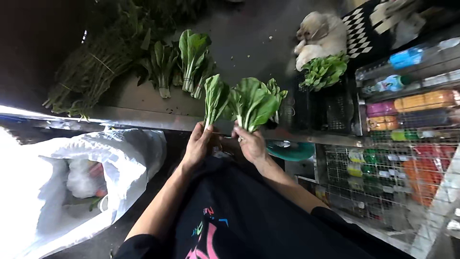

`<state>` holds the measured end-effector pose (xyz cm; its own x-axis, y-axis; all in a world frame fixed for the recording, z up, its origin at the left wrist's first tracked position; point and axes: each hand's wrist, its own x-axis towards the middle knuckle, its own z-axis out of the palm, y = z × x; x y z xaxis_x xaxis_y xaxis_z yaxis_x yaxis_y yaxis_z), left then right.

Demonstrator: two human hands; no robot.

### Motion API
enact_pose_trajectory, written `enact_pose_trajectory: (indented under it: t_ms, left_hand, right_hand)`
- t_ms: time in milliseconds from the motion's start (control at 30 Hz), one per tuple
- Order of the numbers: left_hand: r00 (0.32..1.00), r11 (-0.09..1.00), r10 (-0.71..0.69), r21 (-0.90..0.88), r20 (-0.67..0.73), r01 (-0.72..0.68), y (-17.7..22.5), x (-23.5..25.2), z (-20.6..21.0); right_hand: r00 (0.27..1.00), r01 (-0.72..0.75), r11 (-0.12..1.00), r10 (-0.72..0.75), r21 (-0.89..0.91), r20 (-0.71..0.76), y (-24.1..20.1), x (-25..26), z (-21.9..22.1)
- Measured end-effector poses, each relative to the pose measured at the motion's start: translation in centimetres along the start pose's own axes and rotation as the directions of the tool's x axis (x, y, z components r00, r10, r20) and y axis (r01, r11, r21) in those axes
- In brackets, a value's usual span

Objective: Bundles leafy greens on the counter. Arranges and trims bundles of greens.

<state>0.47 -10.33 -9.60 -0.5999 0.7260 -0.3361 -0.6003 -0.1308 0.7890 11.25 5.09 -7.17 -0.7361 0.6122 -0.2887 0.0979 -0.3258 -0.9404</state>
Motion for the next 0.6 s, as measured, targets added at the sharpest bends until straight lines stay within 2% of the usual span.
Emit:
enact_pose_trajectory:
  t_ms: [133,333,467,600]
  left_hand:
    - [0.998,0.995,0.065,0.073,-0.009,-0.064,0.0,0.2,-0.6]
    - [0.986,0.883,0.169,0.446,-0.005,-0.149,-0.3,-0.4,-1.2]
    - [0.957,0.87,0.28,0.402,0.075,-0.286,-0.9,-0.7,-1.2]
    - [0.927,0.84,0.343,0.392,0.153,-0.375,-0.6,-0.8,-1.1]
  right_hand:
    - [0.999,-0.043,0.986,0.046,0.16,-0.016,-1.1,0.7,-0.8]
    - [0.999,-0.013,0.986,0.005,0.168,0.048,-0.8,0.0,1.2]
    - [0.988,0.072,0.99,-0.088,0.124,0.13,-0.9,-0.6,3.1]
    - [0.978,0.15,0.986,-0.159,0.076,0.131,-0.9,-0.7,3.9]
